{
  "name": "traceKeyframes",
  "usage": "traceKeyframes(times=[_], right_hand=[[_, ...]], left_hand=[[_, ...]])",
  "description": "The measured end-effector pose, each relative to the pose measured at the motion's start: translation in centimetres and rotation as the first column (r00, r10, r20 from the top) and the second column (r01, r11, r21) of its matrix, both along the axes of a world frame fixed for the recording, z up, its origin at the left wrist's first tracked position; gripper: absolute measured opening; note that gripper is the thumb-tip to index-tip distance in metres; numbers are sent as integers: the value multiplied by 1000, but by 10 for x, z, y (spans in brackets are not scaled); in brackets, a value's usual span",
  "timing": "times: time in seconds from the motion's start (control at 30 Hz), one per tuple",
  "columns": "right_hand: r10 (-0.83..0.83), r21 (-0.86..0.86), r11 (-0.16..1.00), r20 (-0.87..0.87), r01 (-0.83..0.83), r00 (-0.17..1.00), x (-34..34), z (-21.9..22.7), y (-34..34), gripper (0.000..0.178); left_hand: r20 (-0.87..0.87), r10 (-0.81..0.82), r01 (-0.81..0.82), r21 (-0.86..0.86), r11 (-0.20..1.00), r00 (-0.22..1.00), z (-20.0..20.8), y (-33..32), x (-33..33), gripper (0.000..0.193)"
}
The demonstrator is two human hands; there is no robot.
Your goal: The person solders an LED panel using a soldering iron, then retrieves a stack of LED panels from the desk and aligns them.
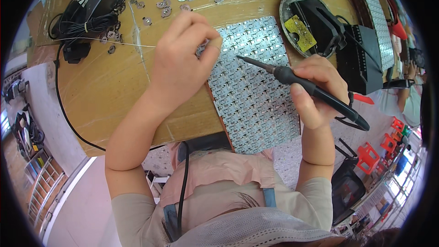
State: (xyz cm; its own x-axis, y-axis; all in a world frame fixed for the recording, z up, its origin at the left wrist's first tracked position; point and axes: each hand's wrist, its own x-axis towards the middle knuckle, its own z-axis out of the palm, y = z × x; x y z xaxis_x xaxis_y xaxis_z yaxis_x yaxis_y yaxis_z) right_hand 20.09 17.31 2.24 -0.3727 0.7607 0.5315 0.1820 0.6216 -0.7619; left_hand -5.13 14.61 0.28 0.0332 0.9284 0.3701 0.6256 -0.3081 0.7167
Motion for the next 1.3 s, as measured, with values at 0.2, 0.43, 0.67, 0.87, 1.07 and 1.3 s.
traceKeyframes(times=[0.2,0.43,0.67,0.87,1.07,1.3], right_hand=[[-36,-28,999,-28,35,999,14,2,-15,25],[-65,-53,997,-27,64,998,15,-2,-28,23],[-53,-27,998,11,53,999,14,-5,-29,23],[-49,-8,999,44,49,998,12,-6,-27,23],[-28,-9,1000,42,28,999,9,-4,-26,24],[10,41,999,73,-13,997,10,0,-25,25]], left_hand=[[108,36,-24,-106,994,993,5,-7,-4,4],[148,-29,45,-106,993,989,-3,-32,8,8],[17,-77,78,-42,996,997,-15,-38,10,12],[0,-101,101,-40,994,995,-16,-36,9,13],[-10,-104,104,-31,994,995,-16,-36,8,13],[-7,-102,101,-19,995,995,-16,-36,10,14]])
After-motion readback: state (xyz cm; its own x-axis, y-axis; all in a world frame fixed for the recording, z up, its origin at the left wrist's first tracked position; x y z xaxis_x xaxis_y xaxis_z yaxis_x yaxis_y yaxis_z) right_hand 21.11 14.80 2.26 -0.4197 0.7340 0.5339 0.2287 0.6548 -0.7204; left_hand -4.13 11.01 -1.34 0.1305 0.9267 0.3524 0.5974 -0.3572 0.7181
